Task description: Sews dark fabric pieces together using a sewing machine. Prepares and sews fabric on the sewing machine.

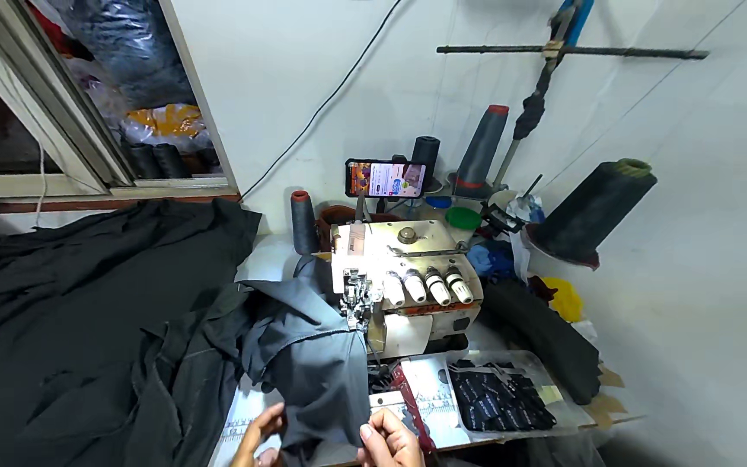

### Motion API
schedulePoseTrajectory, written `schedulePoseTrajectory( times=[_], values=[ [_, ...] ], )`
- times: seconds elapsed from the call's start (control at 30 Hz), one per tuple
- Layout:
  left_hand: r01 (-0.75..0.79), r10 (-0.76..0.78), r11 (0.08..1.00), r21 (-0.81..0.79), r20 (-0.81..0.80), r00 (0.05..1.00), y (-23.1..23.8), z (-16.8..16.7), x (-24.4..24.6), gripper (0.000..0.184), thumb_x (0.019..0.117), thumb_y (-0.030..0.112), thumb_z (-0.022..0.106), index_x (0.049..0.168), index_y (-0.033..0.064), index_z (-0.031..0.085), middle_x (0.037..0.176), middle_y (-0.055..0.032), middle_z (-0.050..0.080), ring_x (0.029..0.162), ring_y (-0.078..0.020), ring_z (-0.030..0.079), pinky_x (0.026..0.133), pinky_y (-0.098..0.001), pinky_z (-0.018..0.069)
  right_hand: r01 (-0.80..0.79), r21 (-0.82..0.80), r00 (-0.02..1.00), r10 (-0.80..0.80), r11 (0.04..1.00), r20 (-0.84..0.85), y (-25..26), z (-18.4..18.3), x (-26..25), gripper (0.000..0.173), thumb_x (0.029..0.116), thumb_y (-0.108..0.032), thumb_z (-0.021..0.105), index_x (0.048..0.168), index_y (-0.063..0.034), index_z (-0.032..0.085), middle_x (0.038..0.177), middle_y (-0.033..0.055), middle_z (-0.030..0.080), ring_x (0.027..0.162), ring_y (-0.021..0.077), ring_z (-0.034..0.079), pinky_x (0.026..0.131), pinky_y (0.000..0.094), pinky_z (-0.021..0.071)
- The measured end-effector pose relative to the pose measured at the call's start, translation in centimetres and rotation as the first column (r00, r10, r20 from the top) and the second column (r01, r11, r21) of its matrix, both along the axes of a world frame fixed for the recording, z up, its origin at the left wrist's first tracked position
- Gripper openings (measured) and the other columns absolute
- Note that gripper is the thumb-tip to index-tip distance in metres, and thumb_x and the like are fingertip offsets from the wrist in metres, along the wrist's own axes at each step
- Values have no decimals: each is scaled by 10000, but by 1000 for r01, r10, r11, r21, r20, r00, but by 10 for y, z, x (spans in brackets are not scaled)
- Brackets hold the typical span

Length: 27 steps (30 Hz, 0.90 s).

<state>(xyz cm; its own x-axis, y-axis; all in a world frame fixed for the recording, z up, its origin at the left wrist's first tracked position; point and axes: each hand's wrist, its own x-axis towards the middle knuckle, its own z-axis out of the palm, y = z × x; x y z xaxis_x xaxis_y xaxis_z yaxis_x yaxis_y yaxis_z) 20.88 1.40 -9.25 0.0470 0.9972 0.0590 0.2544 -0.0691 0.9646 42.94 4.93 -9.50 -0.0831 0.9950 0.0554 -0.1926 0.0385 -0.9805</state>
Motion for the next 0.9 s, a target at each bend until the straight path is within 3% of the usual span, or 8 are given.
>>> schedulePoseTrajectory(
  times=[0.07,0.17,0.37,0.5,0.6,0.77,0.83,0.9],
  values=[
    [-63,97,989,-135,263,960,14,4,5,581,1070,294,453,1509,-7,220,1222,-28,594,806,-66,676,697,-290,610,5,1,998,-6,1000,55,2,1,-1,108,970,21,517,892,1,589,718,-21,599,615,13,597,608,191,530],
    [-213,371,904,-370,434,821,40,19,20,255,1120,237,345,1205,82,530,769,21,618,497,-48,563,479,-197,527,-72,73,997,70,995,25,-3,16,0,98,963,22,525,897,-11,590,724,-35,599,619,9,591,609,198,527],
    [-294,401,916,-273,608,685,56,27,10,284,1031,35,366,898,129,598,619,104,523,453,32,433,444,-122,411,-85,113,977,105,990,-187,1,17,17,156,965,38,500,926,-61,614,782,-56,642,628,14,605,599,212,543],
    [-566,472,798,207,370,800,55,44,11,143,1020,51,429,1000,102,561,803,86,656,652,-38,664,606,-234,610,-21,8,997,21,1000,-78,0,-7,4,131,972,28,510,885,-35,584,677,-55,595,570,9,571,571,200,515],
    [-379,398,860,341,14,917,55,35,40,508,915,149,651,1330,-86,476,1261,-192,594,1076,-205,639,812,-358,571,21,57,997,-17,998,-71,-2,-13,-13,126,969,39,495,894,-9,585,665,-57,576,558,-13,550,564,181,501],
    [-365,432,809,460,-44,901,86,20,20,206,784,26,606,985,18,651,841,31,651,684,43,580,603,-127,490,7,72,998,-3,997,-64,-1,-8,-5,130,967,32,513,879,-36,581,684,-62,599,586,-6,578,587,183,517],
    [-340,472,786,517,-145,870,91,30,4,154,805,66,596,938,45,672,847,38,658,697,33,590,618,-131,498,-35,106,999,39,994,-35,-2,-4,-1,117,965,31,522,891,-28,590,697,-63,608,601,-19,574,599,174,507],
    [-280,618,697,660,-354,702,89,43,6,191,834,78,547,929,-3,692,916,-92,666,766,-151,641,675,-295,547,-55,124,998,58,991,-26,-4,-2,-5,107,961,31,522,899,-25,588,693,-64,607,603,-26,571,598,167,501]
  ],
)
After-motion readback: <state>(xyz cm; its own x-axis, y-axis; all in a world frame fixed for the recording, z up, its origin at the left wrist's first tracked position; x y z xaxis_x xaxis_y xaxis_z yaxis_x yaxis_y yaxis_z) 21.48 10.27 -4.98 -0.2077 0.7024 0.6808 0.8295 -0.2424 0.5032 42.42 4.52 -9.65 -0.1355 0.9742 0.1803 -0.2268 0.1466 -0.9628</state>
